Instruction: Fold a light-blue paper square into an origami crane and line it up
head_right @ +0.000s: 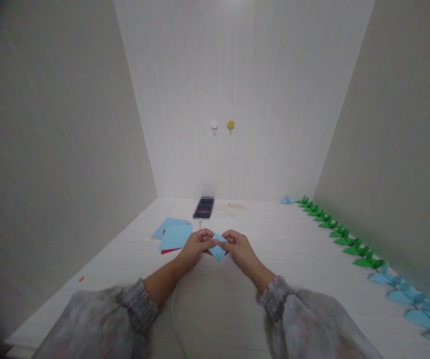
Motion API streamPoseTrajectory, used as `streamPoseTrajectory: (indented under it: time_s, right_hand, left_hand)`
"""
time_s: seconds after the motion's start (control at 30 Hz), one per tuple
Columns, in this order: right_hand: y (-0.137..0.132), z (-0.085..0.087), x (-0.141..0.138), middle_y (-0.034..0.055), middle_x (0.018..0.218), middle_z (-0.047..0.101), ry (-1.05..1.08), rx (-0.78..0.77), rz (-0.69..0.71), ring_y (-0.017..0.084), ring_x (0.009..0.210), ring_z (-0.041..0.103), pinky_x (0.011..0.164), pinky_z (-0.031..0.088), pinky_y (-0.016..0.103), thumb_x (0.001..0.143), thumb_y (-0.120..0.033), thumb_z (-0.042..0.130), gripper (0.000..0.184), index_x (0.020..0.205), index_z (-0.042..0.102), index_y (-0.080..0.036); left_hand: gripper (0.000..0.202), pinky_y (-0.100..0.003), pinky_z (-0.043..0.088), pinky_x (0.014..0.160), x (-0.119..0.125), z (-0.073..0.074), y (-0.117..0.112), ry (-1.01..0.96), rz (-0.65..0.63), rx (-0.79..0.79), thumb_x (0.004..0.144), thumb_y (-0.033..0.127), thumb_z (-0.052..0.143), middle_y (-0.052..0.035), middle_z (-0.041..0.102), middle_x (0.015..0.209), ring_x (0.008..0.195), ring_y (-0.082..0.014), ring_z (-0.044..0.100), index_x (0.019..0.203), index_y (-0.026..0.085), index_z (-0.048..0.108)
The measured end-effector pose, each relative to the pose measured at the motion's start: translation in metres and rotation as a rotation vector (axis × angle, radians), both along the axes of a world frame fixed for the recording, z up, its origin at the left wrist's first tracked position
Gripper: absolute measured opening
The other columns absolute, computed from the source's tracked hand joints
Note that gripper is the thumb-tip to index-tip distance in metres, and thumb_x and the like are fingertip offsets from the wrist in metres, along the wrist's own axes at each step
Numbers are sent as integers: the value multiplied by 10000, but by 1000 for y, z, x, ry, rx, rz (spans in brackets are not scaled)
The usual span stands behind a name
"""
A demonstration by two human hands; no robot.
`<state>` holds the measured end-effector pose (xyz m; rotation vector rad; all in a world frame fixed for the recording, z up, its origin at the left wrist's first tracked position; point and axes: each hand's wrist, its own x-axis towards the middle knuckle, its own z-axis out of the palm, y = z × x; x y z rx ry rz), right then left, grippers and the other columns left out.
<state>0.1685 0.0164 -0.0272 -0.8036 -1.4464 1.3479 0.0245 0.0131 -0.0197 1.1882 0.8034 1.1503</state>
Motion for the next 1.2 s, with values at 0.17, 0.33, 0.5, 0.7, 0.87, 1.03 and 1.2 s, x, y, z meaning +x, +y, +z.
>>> streamPoseTrajectory:
  time_s: [0.17, 0.33, 0.5, 0.7, 0.87, 1.03, 1.2]
  right_hand:
    - [-3, 6, 0, -47, 526, 521, 78, -5, -13, 75, 466, 451, 478, 334, 196, 595, -211, 606, 112, 677, 543, -167]
    - [-8, 11, -2, -33, 566, 551, 142, -24, -20, 89, 502, 476, 506, 361, 214, 599, -206, 602, 110, 700, 572, -174]
    - [-10, 11, -3, -18, 565, 563, 204, -68, 1, 99, 499, 486, 505, 385, 231, 608, -194, 588, 53, 658, 588, -176]
    - [-12, 14, -4, -7, 577, 566, 182, -32, -44, 107, 525, 496, 533, 395, 237, 599, -204, 607, 121, 714, 592, -171]
    - [-11, 14, -5, -7, 549, 565, 206, -63, -16, 112, 508, 496, 515, 401, 242, 580, -187, 610, 43, 613, 586, -174]
    - [-11, 13, -3, -9, 545, 555, 193, -44, -1, 101, 513, 487, 514, 392, 225, 589, -166, 598, 29, 618, 595, -169]
    - [-11, 16, -5, 10, 605, 555, 137, -37, -17, 114, 534, 496, 530, 409, 240, 642, -255, 560, 129, 717, 588, -154]
  left_hand:
    - [295, -207, 396, 464, 0, 3, -2, -65, -6, 19, 489, 240, 665, 43, 530, 512, 434, -71, 481, 706, 129, 499]
    - [211, -218, 399, 483, 0, 4, -4, -141, -5, -3, 512, 206, 642, 33, 529, 515, 455, -78, 484, 671, 126, 528]
    - [145, -229, 410, 516, -2, 4, -5, -237, -53, -1, 536, 161, 615, 11, 548, 567, 507, -93, 507, 664, 120, 559]
    - [122, -224, 413, 531, -5, 6, -5, -285, -72, 9, 537, 127, 610, 2, 551, 561, 511, -89, 506, 649, 109, 563]
    - [119, -242, 419, 528, -5, 7, -7, -272, -90, 7, 548, 139, 601, 5, 548, 581, 513, -97, 507, 658, 124, 557]
    - [150, -228, 405, 510, -4, 11, -9, -227, -109, -4, 553, 185, 620, 10, 531, 552, 484, -81, 489, 651, 113, 533]
    - [218, -198, 370, 490, -5, 10, -7, -157, -45, 47, 530, 213, 651, 25, 525, 539, 462, -61, 469, 671, 119, 515]
